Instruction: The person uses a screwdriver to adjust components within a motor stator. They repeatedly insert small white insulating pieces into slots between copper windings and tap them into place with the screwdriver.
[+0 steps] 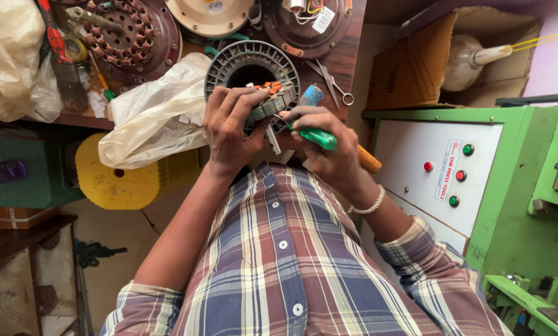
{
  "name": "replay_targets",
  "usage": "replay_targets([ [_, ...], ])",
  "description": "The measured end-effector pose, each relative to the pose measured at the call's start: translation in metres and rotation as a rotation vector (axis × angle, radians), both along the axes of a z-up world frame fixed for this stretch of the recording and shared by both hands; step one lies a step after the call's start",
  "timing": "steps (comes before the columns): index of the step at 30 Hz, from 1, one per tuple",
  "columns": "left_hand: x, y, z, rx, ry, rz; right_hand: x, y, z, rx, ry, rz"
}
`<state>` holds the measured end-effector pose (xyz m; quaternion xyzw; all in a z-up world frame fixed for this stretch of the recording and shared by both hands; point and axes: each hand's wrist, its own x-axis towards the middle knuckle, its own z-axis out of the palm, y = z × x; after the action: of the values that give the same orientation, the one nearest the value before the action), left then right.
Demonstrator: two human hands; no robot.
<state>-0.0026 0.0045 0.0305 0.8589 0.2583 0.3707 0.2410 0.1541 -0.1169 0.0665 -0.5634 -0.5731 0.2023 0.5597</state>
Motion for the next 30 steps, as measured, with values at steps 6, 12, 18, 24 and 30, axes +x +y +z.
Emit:
replay_targets([
  [6, -0.001, 0.000, -0.003, -0.022, -0.016, -0.010, 0.021, 0.003, 0.006, -0.053, -0.171, 0.036],
  [12, -0.008, 0.006, -0.003, -0.006, 0.004, -0.074, 0.016, -0.001, -0.005, -0.038, -0.033, 0.025],
  [18, -0.022, 0.019, -0.004, -0.054, -0.039, -0.179, 0.020, -0.016, -0.002, -0.021, 0.303, -0.031],
  [24, -0.017, 0.021, 0.005, 0.165, 0.311, -0.139, 0.021, -0.013, -0.012, -0.043, 0.309, -0.010],
  [30, -0.013, 0.025, 0.015, 0.099, 0.321, -0.123, 0.021, -0.001, -0.017, -0.049, 0.312, -0.015],
])
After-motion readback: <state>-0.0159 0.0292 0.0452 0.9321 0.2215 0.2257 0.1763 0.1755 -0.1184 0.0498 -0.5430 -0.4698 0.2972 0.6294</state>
